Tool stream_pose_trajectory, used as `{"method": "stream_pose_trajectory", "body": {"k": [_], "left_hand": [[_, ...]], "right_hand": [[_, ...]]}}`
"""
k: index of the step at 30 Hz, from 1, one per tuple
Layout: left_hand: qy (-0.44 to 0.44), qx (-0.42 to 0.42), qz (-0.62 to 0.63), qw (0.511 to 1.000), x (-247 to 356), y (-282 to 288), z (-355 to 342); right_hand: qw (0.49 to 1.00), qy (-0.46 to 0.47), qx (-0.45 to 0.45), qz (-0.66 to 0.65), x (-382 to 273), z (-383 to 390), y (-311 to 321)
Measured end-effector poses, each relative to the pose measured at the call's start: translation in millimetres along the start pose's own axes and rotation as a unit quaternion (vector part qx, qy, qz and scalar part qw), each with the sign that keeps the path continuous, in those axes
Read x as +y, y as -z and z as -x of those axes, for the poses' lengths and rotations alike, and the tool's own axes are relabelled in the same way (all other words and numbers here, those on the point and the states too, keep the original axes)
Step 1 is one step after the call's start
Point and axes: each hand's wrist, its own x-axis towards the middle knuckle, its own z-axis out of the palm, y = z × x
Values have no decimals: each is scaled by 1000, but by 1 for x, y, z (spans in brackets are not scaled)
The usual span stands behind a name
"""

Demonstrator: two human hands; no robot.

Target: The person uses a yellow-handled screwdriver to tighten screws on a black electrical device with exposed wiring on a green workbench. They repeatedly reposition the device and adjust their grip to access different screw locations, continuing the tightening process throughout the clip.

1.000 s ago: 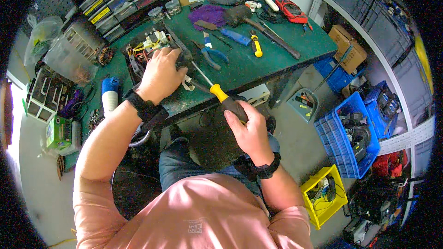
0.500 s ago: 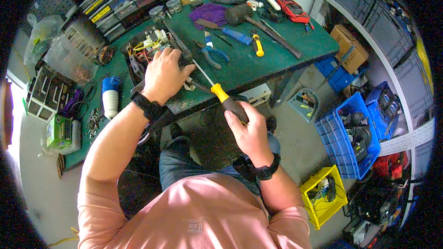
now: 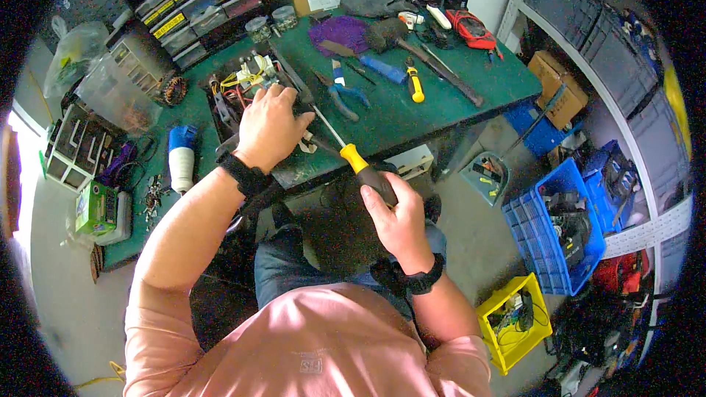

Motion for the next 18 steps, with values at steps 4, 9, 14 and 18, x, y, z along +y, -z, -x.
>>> {"method": "stream_pose_trajectory", "body": {"k": [4, 9, 14, 18], "left_hand": [[-13, 18, 4, 1000, -3, -5, 1], [-10, 16, 9, 1000, -5, -8, 1], [-10, -3, 16, 1000, -8, -9, -1], [-11, -11, 16, 1000, -9, -9, -2]], "right_hand": [[969, -172, -17, -176, -12, 3, -3], [964, -178, 2, -196, -10, 3, -3], [978, 122, 77, 148, -12, 2, -10], [970, 163, 118, 137, -7, 3, -15]]}}
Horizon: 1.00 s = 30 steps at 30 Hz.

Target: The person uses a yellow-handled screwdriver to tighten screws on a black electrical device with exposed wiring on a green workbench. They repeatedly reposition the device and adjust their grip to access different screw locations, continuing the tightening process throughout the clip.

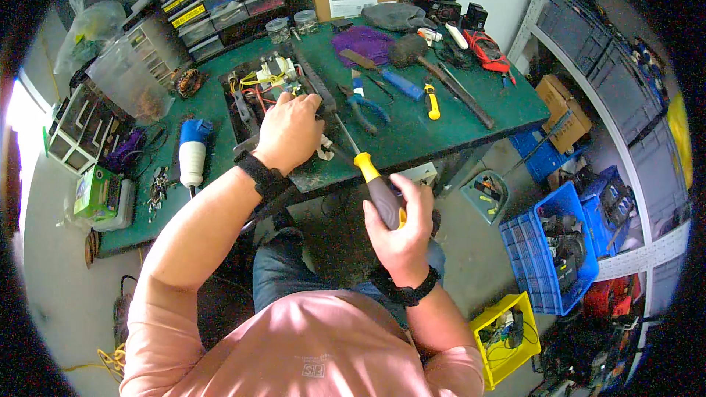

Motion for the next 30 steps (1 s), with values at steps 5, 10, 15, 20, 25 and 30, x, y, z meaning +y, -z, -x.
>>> {"method": "stream_pose_trajectory", "body": {"k": [5, 10, 15, 20, 25, 30], "left_hand": [[2, 8, -8, 1000, -1, -1, 0], [-8, 3, -10, 1000, -2, 0, -1], [-1, 4, -15, 1000, -1, 0, -2], [-6, -2, -9, 1000, 1, 1, -1], [1, 2, -7, 1000, 0, 1, -1], [5, -17, -4, 1000, 2, 4, -2]], "right_hand": [[938, -296, -78, -163, -6, 1, 13], [999, -1, 30, -14, -7, 1, -1], [990, -113, 1, -86, 2, 2, 2], [998, 57, 36, 17, -4, 1, -2], [984, -148, -17, -98, 2, 5, 6], [999, -3, 50, -17, 0, 6, -5]]}}
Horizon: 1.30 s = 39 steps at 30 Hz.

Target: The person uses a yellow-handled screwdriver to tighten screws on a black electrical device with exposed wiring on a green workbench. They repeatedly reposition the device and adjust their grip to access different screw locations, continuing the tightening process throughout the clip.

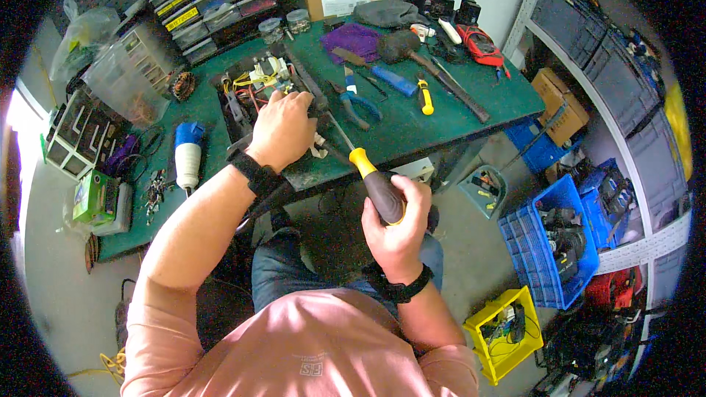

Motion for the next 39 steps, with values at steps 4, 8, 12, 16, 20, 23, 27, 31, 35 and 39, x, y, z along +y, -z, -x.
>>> {"method": "stream_pose_trajectory", "body": {"k": [4, 8, 12, 16, 20, 23, 27, 31, 35, 39], "left_hand": [[5, 3, 0, 1000, 0, 1, 0], [-3, 13, 13, 1000, 1, 3, 2], [-7, 14, 6, 1000, 0, 2, 0], [-7, 15, 7, 1000, 2, 2, 1], [-3, 14, 4, 1000, 2, 2, 0], [-7, 16, 7, 1000, 1, 0, 0], [-7, 19, 8, 1000, -1, -1, -2], [-8, 11, 9, 1000, 0, -2, -2], [-3, 23, 9, 1000, -1, -3, -1], [5, 11, 0, 1000, -2, -3, 1]], "right_hand": [[983, -161, -39, -79, 1, -1, 8], [1000, 2, 1, 4, 1, 2, 0], [998, -56, -6, -18, -5, 1, 2], [1000, -10, -11, 5, 8, 4, 4], [997, 73, 3, 38, 6, 4, -1], [999, -38, -14, 3, -2, -2, 11], [1000, 12, -16, 23, 2, -1, 7], [997, 65, 28, 13, -8, -7, 5], [998, -33, -49, 34, -2, -13, 19], [1000, 21, -10, 17, -4, -10, 12]]}}
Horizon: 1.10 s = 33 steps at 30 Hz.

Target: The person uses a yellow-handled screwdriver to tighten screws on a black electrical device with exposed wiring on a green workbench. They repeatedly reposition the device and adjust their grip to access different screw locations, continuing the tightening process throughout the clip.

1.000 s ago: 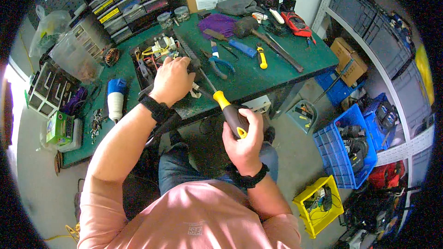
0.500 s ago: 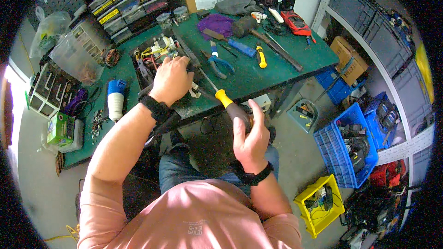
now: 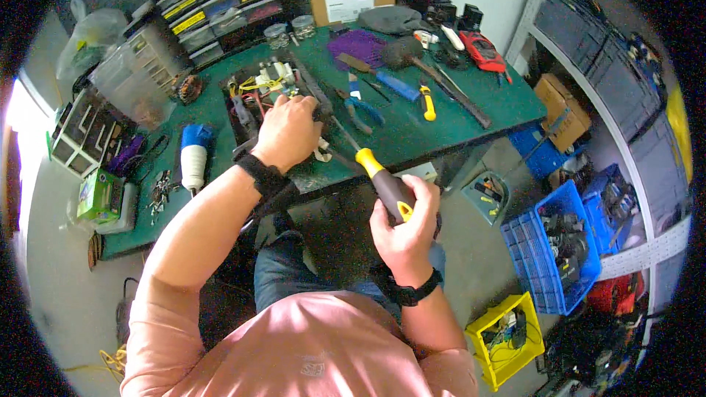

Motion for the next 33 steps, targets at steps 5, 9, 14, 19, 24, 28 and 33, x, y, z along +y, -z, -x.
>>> {"method": "stream_pose_trajectory", "body": {"k": [5, 9, 14, 19, 24, 28, 33], "left_hand": [[6, 7, 1, 1000, -1, -2, 1], [14, -11, -3, 1000, 3, 5, 2], [16, -13, 18, 1000, 6, 3, 0], [29, -9, 32, 999, 3, -2, 0], [24, -11, 34, 999, 1, 7, 3], [25, -13, 33, 999, 2, 6, 4], [21, 13, 5, 1000, 3, 0, 4]], "right_hand": [[994, -94, -48, -21, -1, -4, 5], [999, -30, -12, -4, 4, 6, -3], [995, -93, -32, 35, 18, -6, 10], [976, 120, 32, 177, 10, -12, 1], [996, -84, -22, 25, 22, -9, 6], [995, -20, -49, 83, 9, -11, 9], [977, -204, -37, -46, -5, -18, 10]]}}
